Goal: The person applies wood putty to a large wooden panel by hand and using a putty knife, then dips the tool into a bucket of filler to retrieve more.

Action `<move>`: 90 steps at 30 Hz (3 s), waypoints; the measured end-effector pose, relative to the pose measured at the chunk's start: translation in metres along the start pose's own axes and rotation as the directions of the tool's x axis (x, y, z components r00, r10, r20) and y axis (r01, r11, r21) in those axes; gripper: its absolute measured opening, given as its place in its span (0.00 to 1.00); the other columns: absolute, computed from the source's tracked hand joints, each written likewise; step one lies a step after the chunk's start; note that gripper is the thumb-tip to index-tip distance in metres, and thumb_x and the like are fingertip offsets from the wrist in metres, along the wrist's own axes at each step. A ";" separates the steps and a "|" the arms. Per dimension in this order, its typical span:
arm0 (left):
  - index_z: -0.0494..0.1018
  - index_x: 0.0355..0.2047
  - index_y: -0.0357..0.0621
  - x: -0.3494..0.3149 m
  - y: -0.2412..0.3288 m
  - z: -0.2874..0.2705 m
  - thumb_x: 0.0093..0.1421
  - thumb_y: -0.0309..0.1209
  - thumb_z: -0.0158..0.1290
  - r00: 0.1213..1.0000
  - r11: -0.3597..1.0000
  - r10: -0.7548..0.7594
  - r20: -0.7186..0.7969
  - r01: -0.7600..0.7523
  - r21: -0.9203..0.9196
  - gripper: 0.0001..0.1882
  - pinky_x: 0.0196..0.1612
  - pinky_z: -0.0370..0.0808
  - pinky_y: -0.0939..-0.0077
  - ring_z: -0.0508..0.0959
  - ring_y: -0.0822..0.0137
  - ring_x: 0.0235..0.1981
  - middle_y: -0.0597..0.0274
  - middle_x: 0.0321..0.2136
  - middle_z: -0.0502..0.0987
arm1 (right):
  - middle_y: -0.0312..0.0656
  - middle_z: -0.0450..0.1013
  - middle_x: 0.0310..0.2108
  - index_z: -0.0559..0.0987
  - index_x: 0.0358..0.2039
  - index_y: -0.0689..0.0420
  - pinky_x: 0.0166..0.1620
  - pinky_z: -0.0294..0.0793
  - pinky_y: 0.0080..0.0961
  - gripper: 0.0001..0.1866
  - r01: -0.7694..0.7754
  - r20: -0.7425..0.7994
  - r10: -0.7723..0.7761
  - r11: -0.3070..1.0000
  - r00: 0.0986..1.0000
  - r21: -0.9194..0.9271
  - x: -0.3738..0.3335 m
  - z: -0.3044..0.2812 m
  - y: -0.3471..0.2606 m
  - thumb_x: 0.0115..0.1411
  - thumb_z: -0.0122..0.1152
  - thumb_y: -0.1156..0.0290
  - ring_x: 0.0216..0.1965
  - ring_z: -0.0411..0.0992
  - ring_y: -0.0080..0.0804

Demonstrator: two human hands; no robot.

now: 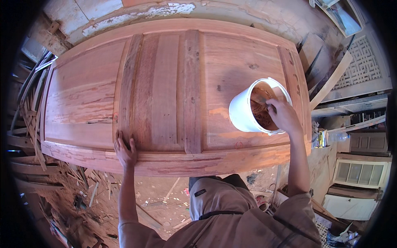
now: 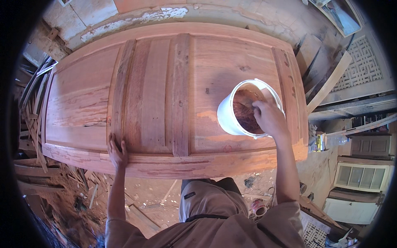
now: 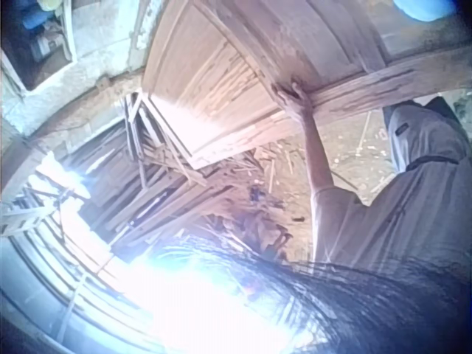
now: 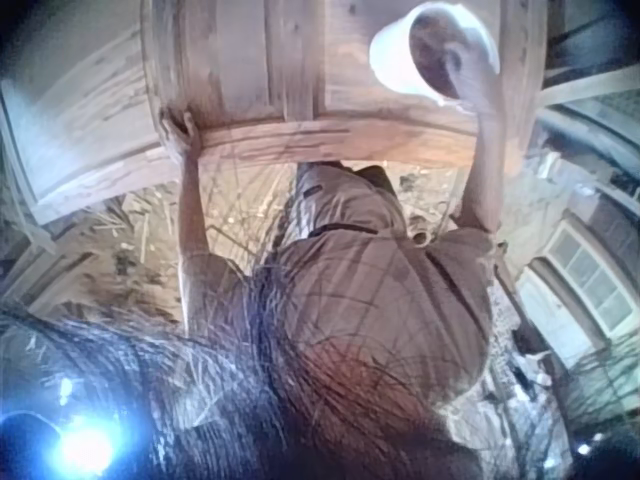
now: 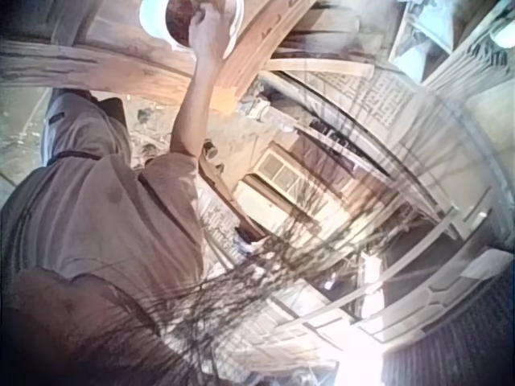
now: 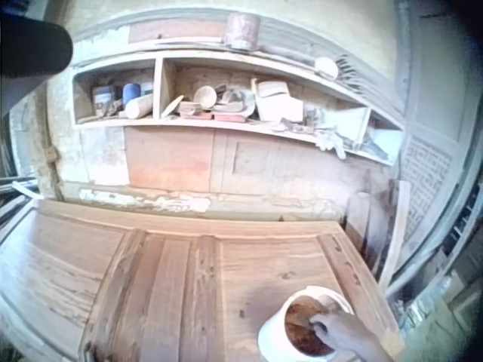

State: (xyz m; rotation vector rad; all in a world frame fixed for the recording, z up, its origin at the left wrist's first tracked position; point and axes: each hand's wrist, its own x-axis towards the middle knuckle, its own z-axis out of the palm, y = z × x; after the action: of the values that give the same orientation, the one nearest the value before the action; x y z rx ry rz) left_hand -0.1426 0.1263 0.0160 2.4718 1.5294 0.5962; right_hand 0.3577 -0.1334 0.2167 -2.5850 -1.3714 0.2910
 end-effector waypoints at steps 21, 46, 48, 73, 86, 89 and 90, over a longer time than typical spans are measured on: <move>0.64 0.62 0.35 0.001 0.002 0.000 0.66 0.43 0.51 1.000 1.000 -0.021 0.005 0.021 -0.020 0.30 0.64 0.61 0.51 0.66 0.43 0.62 0.42 0.63 0.66 | 0.33 0.72 0.30 0.77 0.45 0.62 0.31 0.70 0.20 0.10 -0.268 0.317 0.093 0.778 0.944 0.569 -0.032 -0.034 0.053 0.66 0.58 0.72 0.28 0.68 0.18; 0.64 0.62 0.34 -0.001 0.000 0.002 0.67 0.41 0.51 1.000 0.999 0.004 -0.016 -0.005 -0.035 0.29 0.64 0.61 0.51 0.67 0.42 0.62 0.40 0.61 0.67 | 0.37 0.72 0.33 0.71 0.57 0.62 0.27 0.71 0.16 0.20 -0.116 0.253 0.277 -0.428 0.927 0.896 -0.096 0.033 -0.013 0.70 0.47 0.63 0.26 0.72 0.21; 0.64 0.61 0.34 -0.001 0.001 0.001 0.67 0.41 0.51 1.000 1.000 0.003 -0.013 -0.004 -0.031 0.29 0.64 0.61 0.51 0.67 0.42 0.62 0.40 0.61 0.67 | 0.37 0.72 0.33 0.72 0.55 0.61 0.26 0.71 0.16 0.18 -0.144 0.239 0.369 -0.266 0.898 0.953 -0.097 0.028 -0.020 0.70 0.50 0.64 0.26 0.71 0.21; 0.63 0.63 0.37 -0.001 -0.005 0.003 0.67 0.42 0.50 1.000 1.000 -0.006 0.022 0.006 -0.019 0.29 0.64 0.61 0.50 0.65 0.41 0.63 0.42 0.62 0.66 | 0.40 0.71 0.33 0.67 0.59 0.60 0.20 0.68 0.18 0.19 -0.154 0.196 0.552 -0.121 0.810 0.981 -0.093 0.014 -0.012 0.74 0.41 0.63 0.23 0.66 0.21; 0.63 0.63 0.37 0.001 -0.005 0.009 0.66 0.42 0.51 0.998 1.000 -0.023 0.064 0.023 -0.007 0.30 0.65 0.60 0.51 0.65 0.44 0.64 0.43 0.63 0.66 | 0.34 0.62 0.18 0.59 0.68 0.62 0.14 0.66 0.17 0.31 0.146 -0.095 0.111 -0.725 0.989 0.673 -0.164 0.041 0.026 0.75 0.36 0.52 0.13 0.63 0.19; 0.63 0.63 0.37 -0.001 -0.012 0.006 0.67 0.43 0.51 0.999 1.000 -0.004 0.038 0.005 -0.015 0.30 0.65 0.60 0.51 0.65 0.43 0.64 0.43 0.63 0.66 | 0.35 0.62 0.13 0.61 0.65 0.68 0.07 0.57 0.15 0.32 0.149 -0.099 0.112 -0.698 0.989 0.701 -0.192 0.044 -0.008 0.74 0.40 0.53 0.05 0.56 0.16; 0.63 0.63 0.37 -0.003 -0.016 0.002 0.67 0.43 0.51 0.999 1.000 -0.006 0.050 0.006 -0.004 0.30 0.65 0.60 0.51 0.65 0.43 0.64 0.43 0.63 0.66 | 0.35 0.62 0.13 0.61 0.65 0.68 0.07 0.57 0.15 0.32 0.142 -0.085 0.116 -0.704 0.990 0.696 -0.204 0.054 -0.011 0.74 0.40 0.53 0.05 0.56 0.16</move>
State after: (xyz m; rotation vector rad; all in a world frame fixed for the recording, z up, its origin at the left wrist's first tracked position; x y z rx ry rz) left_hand -0.1566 0.1308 0.0081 2.4592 1.5147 0.5317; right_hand 0.2227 -0.2921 0.1840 -0.4945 -0.1935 0.8391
